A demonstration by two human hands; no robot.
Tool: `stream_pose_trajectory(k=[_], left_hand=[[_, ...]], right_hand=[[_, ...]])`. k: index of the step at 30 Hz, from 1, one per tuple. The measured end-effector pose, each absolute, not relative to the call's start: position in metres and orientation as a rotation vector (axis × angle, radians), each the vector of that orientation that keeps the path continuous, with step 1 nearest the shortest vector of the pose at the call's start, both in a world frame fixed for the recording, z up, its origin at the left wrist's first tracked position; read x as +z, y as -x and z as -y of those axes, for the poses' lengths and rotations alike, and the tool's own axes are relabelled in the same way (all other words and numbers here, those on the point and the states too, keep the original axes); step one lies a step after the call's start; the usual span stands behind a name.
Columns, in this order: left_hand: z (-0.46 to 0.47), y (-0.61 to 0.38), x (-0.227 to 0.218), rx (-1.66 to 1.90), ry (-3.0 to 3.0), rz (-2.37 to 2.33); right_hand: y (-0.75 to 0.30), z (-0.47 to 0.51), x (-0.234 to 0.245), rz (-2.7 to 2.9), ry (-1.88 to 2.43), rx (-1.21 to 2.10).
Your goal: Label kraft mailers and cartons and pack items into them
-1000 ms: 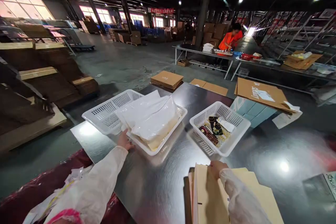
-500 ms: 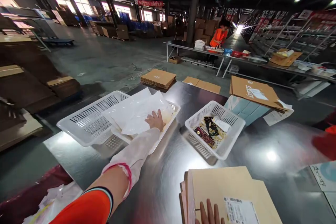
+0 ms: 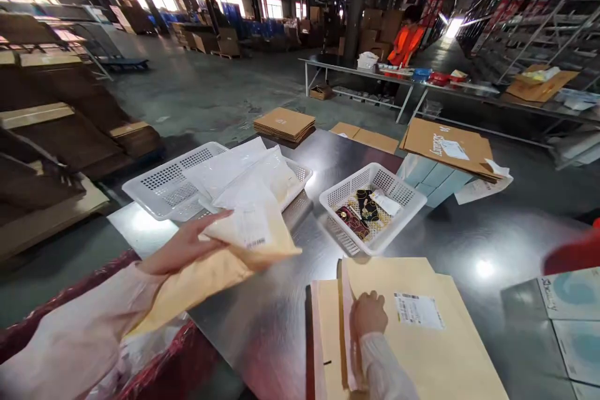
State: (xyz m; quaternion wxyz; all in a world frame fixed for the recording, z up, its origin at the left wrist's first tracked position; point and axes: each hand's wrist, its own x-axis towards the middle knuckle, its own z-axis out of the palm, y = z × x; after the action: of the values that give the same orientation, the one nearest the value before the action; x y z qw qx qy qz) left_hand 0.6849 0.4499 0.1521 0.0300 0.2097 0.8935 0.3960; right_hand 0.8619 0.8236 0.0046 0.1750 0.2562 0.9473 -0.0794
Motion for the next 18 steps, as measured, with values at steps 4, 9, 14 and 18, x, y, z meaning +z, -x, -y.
stream_pose_trajectory(k=[4, 9, 14, 18], left_hand=[[-0.456, -0.766, 0.11, 1.096, -0.759, -2.379], [-0.46, -0.789, 0.035, 0.634, -0.629, -2.368], [-0.471, -0.795, 0.032, 0.335, -0.981, -2.272], [-0.482, -0.789, 0.045, 0.445, -1.107, -2.033]], right_hand=[[-0.853, -0.757, -0.004, -2.633, -0.461, -0.558], [-0.862, -0.701, -0.026, -2.624, -0.289, -1.043], [-0.883, -0.675, -0.025, -2.704, -0.36, -1.157], [-0.9, -0.652, -0.023, -2.905, -0.441, -1.093]])
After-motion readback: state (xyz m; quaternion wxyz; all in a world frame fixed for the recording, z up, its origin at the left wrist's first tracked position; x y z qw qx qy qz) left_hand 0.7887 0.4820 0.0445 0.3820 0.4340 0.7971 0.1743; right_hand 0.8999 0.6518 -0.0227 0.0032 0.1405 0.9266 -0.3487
